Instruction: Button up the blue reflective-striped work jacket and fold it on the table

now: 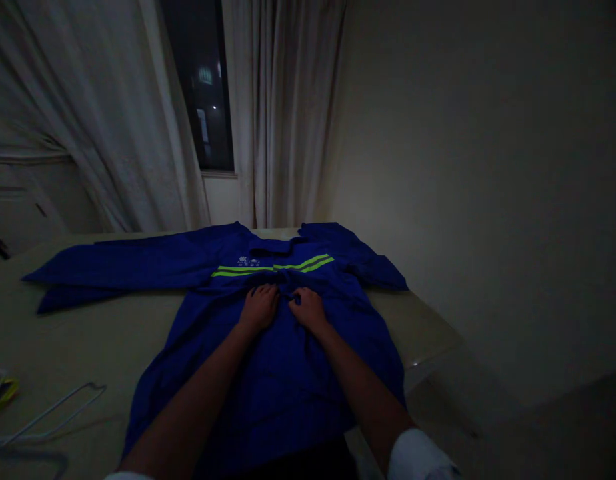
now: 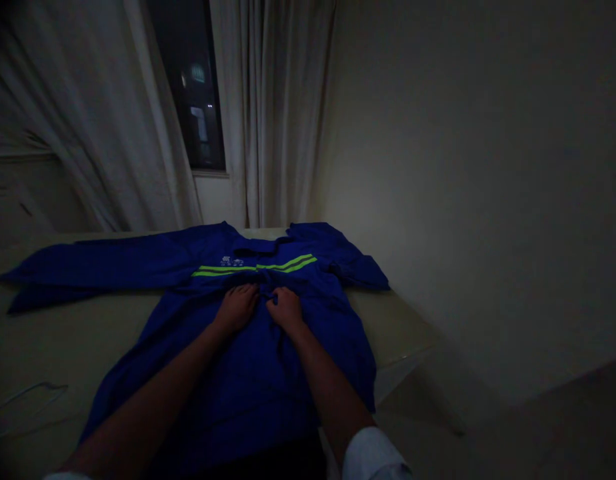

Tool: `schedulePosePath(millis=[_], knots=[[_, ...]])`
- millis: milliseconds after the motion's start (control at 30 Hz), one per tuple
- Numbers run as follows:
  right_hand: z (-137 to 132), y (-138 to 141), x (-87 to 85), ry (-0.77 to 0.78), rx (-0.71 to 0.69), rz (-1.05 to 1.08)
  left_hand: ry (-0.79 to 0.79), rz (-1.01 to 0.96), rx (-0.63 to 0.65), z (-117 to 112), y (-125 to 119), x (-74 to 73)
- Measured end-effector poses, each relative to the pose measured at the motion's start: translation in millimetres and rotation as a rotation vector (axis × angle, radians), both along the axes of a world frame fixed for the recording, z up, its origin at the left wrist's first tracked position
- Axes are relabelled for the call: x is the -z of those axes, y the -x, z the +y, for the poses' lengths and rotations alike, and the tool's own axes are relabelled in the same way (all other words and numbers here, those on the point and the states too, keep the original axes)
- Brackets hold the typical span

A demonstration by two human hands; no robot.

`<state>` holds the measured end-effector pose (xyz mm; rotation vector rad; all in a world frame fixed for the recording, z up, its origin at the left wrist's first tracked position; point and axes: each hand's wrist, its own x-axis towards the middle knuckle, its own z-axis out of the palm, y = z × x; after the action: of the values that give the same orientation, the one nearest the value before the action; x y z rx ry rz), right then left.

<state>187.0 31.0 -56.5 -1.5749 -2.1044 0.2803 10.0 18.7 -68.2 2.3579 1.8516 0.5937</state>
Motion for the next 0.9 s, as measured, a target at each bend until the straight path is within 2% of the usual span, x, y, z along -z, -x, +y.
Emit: schedulePosePath(millis=[67,200,333,400,467,567,633,733,900], knots=[[-8,-3,-2.4,0.013,-0.007,-0.019,-0.021,0.019,0.058,-11,0,-1.3],[-46,-3,-4.4,-0.052,-0.071,-0.117,0.015,0.042,0.123,-37,-2,-6.5],[-65,-7,-10.6,0.044,-0.016,-0.156,0.124,0.103,0.059,-48,-15,-16.6],[-62,-15,-12.5,0.074,0.029,-0.062,0.106,0.124,-0.011,-51,-21,-16.7],[-55,-26,-11.6,0.151,0.003,0.139,0.053,0.115,-0.034,-55,-23,-13.0],[-46,-42,-6.2,0.328,-0.114,0.474,0.035,0.065,0.061,-59,-20,-7.6],[-45,-47,-3.2,0.379,-0.178,0.554,0.061,0.038,0.139,-62,-16,-7.3],[-56,-45,-5.0,0.314,-0.244,0.403,0.119,-0.018,0.199,-68,-10,-8.3],[-89,-34,-21.4,0.165,-0.325,0.045,0.14,-0.188,0.286,-82,3,-2.6]])
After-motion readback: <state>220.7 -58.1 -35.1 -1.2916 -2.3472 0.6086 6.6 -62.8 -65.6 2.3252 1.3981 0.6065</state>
